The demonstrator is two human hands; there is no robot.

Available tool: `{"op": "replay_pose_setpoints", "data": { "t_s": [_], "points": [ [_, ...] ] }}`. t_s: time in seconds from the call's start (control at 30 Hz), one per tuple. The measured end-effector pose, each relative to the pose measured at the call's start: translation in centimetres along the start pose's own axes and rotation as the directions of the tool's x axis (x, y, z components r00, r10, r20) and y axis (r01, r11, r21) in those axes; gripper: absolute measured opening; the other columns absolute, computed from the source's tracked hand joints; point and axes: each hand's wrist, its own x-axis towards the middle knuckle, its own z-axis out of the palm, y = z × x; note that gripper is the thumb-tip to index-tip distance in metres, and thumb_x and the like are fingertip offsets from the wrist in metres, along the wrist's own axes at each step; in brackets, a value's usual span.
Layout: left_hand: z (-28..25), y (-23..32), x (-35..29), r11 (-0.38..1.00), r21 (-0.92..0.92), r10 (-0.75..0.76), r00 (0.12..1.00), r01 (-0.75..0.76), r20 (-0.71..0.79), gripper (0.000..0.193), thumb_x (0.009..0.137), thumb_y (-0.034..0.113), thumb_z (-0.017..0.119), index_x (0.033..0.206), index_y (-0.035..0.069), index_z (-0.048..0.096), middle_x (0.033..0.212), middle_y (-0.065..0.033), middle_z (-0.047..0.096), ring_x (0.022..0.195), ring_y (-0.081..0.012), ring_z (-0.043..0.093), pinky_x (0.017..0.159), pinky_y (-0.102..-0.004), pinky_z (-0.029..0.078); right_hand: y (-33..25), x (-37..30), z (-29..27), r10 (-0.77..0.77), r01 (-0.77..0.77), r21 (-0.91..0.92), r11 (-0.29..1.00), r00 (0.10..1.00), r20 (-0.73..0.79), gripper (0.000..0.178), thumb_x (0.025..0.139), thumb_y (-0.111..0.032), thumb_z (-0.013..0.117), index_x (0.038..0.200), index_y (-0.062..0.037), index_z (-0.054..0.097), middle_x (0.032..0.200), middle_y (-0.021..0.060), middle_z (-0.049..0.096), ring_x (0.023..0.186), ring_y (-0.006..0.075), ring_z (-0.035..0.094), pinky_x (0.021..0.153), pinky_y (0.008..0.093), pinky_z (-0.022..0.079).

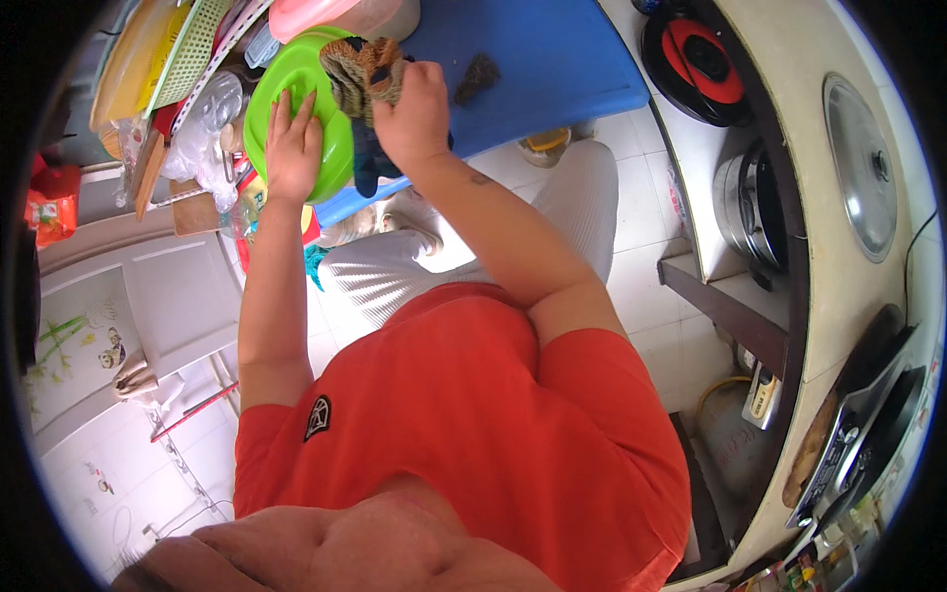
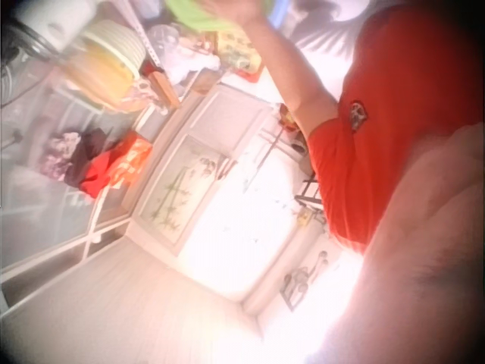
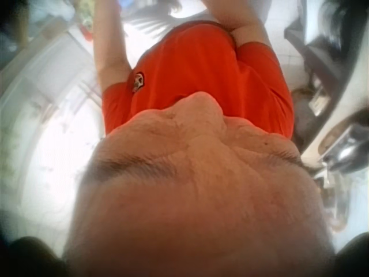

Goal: The person scrubs the exterior of a large plastic container with a green lid using a steel wool pad. They then wipe the container with a cloth and scrub the lid separately before placing it back on the container.

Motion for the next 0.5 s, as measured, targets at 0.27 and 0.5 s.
{"op": "replay_pose_setpoints", "data": {
  "t_s": [0.27, 0.5],
  "points": [
    [-0.5, -0.6, -0.5, 1.0, 0.017, 0.011, 1.0, -0.011, 0.006, 0.045, 0.099, 0.034, 0.045, 0.141, 0.023, 0.057, 0.157, -0.0205, 0.034, 0.146, -0.0407, 0.029, 0.119, -0.0462, 0.025, 0.5, 9.1, -9.1, -0.091, 0.072, -0.11, 0.991, 0.979, -0.184, 0.047, 0.082, -0.024, 0.075, 0.121, -0.0043, 0.06, 0.123, 0.0211, 0.061, 0.113, 0.0417, 0.058, 0.095, 0.0484, 0.048],
    [-0.3, -0.5, 0.0, 0.998, -0.06, 0.027, 0.999, -0.026, 0.02, 0.045, 0.1, 0.033, 0.044, 0.141, 0.022, 0.057, 0.158, -0.0219, 0.032, 0.145, -0.0426, 0.028, 0.119, -0.0482, 0.025, 7.7, 14.2, -11.6, 0.154, -0.089, -0.544, 0.834, 0.985, 0.075, 0.067, 0.075, -0.025, 0.076, 0.134, -0.0036, 0.052, 0.136, 0.0212, 0.051, 0.131, 0.0392, 0.045, 0.108, 0.0527, 0.04]
  ]
}}
